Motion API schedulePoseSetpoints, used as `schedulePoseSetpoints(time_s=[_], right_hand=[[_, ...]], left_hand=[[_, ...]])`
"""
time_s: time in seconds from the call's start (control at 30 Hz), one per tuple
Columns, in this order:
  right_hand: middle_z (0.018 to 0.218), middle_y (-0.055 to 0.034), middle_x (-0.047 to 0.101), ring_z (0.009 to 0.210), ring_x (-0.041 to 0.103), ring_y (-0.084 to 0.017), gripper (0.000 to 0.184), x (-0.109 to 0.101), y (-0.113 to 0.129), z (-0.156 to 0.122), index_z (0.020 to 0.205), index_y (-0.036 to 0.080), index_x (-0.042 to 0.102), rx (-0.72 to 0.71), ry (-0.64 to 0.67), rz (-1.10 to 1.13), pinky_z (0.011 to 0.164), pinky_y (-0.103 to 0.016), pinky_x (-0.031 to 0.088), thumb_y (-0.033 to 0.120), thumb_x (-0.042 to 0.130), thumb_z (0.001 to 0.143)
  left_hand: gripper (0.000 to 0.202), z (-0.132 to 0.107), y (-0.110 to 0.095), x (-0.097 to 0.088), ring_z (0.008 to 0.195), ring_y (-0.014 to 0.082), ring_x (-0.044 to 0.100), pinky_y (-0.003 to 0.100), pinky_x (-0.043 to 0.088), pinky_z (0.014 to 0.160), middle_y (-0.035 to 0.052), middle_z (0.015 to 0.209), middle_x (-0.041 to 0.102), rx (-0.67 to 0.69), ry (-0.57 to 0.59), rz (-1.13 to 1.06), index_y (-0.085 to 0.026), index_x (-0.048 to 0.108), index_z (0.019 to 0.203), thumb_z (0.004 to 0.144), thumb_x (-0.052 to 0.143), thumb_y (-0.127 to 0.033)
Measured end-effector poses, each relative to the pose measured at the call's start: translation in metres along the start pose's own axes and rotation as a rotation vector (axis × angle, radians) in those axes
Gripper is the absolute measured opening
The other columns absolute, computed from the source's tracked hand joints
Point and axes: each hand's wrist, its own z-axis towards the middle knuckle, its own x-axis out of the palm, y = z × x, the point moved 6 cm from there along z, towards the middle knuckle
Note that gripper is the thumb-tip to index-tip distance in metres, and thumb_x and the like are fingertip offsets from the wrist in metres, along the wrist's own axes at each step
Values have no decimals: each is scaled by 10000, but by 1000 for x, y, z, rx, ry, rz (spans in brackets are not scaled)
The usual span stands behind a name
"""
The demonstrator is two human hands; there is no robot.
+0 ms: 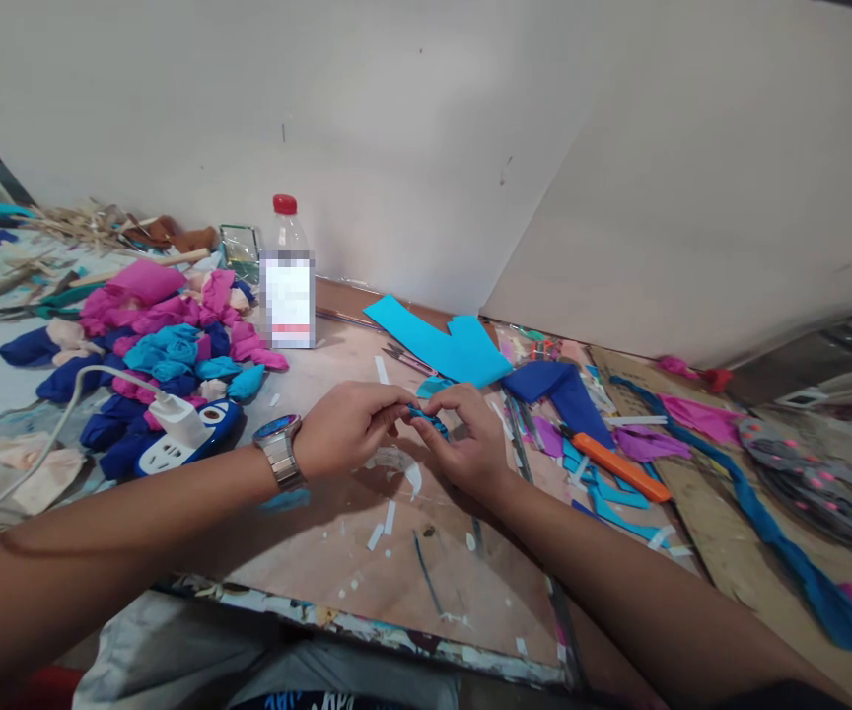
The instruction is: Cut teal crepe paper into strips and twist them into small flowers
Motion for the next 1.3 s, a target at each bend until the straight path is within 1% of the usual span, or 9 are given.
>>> schedulePoseSetpoints(time_s=[0.13,0.3,0.4,0.5,0.67,0.8,1.03,1.17,1.3], right_hand=[[889,-25,712,877,660,-230,138,0,1,0,939,253,631,-9,-4,-6,811,-393,494,281,766,933],[884,-27,716,873,659,-231,124,0,0,0,934,252,637,-12,3,-15,813,-402,497,287,756,944],[873,-26,718,869,653,-231,121,0,-1,0,923,250,642,-18,10,-25,812,-401,496,286,756,945],[856,-23,724,867,647,-230,120,0,-2,1,906,250,646,-22,18,-33,808,-398,494,278,755,946],[853,-24,740,855,647,-226,99,1,-1,2,903,248,659,-38,15,-28,804,-397,492,275,735,960],[852,-28,745,861,653,-228,98,1,-2,1,896,247,670,-26,18,-36,814,-402,498,284,734,960],[872,-28,760,871,668,-229,76,1,-2,1,918,249,685,-30,21,-31,825,-408,505,276,746,955],[888,-35,778,874,686,-235,56,2,-4,1,935,257,711,-31,16,-39,828,-425,523,297,733,966],[915,-39,791,894,701,-237,22,2,-6,0,954,263,738,-41,12,-36,837,-432,541,283,736,964]], left_hand=[[268,-1,1,0,779,160,745,271,524,717,49,949,819,-1,-20,14,-189,769,1079,1032,507,-222],[279,-1,4,1,781,162,754,283,543,725,44,973,826,0,-14,-17,-209,780,1153,1017,536,-207],[288,0,2,1,883,179,749,305,555,790,57,1026,818,38,-26,-30,-221,782,1185,1012,553,-189],[309,1,-1,0,963,184,710,320,551,845,76,1077,782,98,-46,-66,-229,786,1203,1009,557,-154],[353,1,-1,-1,914,167,658,312,537,813,66,1010,715,114,-77,-82,-269,781,1242,999,572,-120],[362,1,-1,-1,940,172,651,317,530,831,59,1002,718,129,-78,-103,-277,777,1253,993,587,-111],[335,1,-2,-1,949,182,669,336,546,847,73,1028,731,97,-64,-93,-268,780,1248,999,589,-148],[305,1,0,-2,906,179,688,328,557,817,74,1005,745,65,-66,-81,-255,787,1232,996,608,-183],[282,1,1,-2,890,176,696,314,564,801,75,994,764,70,-76,-58,-238,792,1212,999,610,-200]])
